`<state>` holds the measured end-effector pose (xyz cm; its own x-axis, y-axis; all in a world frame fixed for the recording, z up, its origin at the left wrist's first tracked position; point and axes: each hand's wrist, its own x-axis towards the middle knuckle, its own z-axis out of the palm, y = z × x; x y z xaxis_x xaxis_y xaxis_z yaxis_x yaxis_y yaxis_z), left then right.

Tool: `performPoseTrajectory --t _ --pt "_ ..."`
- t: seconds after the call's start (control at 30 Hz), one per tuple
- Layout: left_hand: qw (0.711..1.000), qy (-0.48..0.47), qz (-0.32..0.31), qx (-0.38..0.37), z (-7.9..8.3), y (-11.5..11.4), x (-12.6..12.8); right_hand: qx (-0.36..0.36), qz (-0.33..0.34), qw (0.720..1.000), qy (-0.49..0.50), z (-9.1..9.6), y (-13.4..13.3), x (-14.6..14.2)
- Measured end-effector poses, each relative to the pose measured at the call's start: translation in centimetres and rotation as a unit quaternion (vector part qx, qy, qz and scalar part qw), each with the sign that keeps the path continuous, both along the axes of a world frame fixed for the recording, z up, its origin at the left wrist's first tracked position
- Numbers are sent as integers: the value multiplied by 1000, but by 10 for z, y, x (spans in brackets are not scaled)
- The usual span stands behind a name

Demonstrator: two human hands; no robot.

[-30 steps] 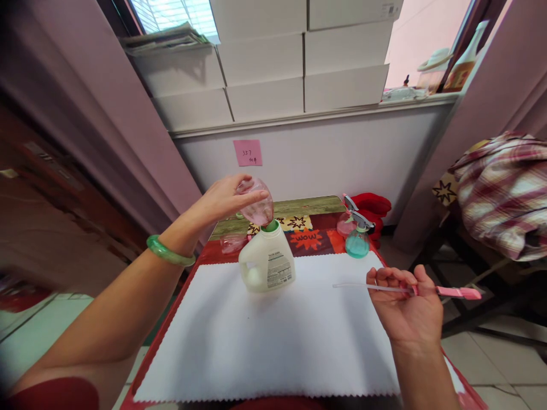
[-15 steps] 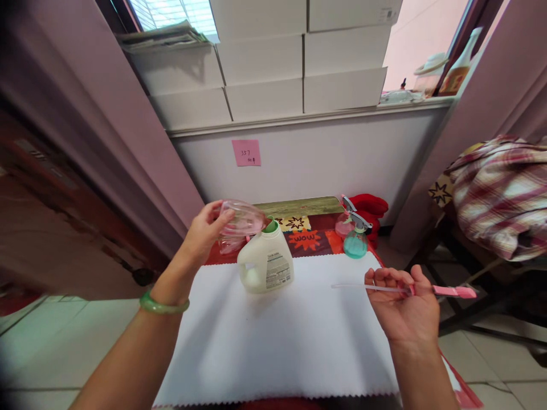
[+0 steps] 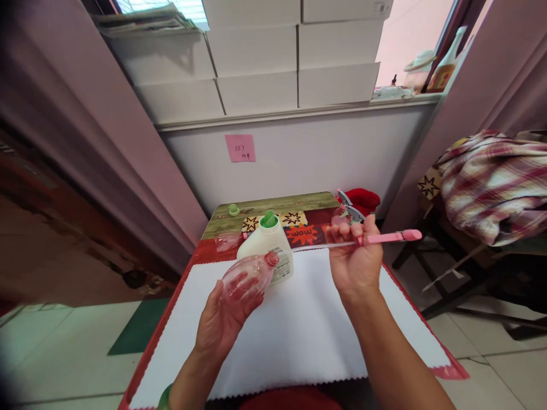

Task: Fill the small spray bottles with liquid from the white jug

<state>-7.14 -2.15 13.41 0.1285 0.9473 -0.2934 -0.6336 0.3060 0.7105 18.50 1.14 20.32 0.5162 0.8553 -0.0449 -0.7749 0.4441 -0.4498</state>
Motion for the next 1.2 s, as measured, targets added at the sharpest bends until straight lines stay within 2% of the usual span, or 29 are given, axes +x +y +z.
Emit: performPoseTrajectory --t 0.17,0.37,0.57,0.7,0.8,0.9,0.97,1.1,1.2 --pt "1000 -3 7 12 1 -2 -8 40 -2 992 -121 13 9 -21" --pt "1000 -19 5 5 -3 -2 -14 34 -28 988 -150 15 17 -28" --pt "999 -37 -1 6 -1 -5 -15 8 1 980 -201 14 18 -50" --pt "999 -44 -8 10 6 -6 -6 -13 85 966 -243 4 15 -81" --pt "999 -51 -11 8 11 -8 1 -3 209 945 -253 -4 13 -97" --pt "998 -54 -17 -5 16 -11 4 15 320 920 -227 -8 14 -100" --pt "998 -54 -26 -29 20 -13 4 33 345 912 -219 -10 15 -98" --pt "994 -60 -53 -71 28 -17 6 66 348 906 -232 -12 19 -91" --pt "992 -51 -39 -104 35 -18 11 83 350 896 -260 -13 21 -87"
